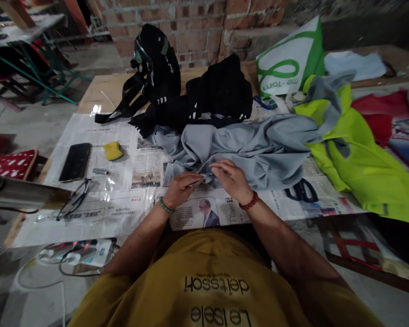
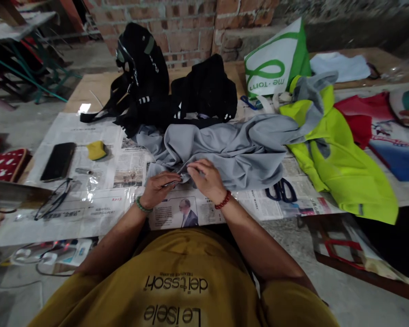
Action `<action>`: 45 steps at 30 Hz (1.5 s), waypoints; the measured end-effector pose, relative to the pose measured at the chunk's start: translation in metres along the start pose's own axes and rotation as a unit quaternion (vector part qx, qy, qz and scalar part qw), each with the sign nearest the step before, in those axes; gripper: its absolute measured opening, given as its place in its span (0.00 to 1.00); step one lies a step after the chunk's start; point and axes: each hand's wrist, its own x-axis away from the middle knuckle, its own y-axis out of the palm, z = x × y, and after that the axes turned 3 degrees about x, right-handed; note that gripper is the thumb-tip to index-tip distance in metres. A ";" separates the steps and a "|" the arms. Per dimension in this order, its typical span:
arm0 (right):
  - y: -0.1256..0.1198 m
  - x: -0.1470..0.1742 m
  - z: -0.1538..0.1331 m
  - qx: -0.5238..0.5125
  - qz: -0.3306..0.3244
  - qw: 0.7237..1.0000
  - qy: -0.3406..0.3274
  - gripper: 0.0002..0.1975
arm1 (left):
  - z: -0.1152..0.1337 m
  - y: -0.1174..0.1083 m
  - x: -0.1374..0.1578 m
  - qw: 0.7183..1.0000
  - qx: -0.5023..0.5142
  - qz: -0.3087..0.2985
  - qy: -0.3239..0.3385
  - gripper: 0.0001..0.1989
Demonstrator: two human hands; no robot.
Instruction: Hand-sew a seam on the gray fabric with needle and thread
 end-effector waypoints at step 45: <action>-0.059 -0.078 0.013 -0.414 0.076 0.894 0.151 0.06 | 0.000 -0.005 -0.004 0.848 0.343 0.121 -0.386 0.11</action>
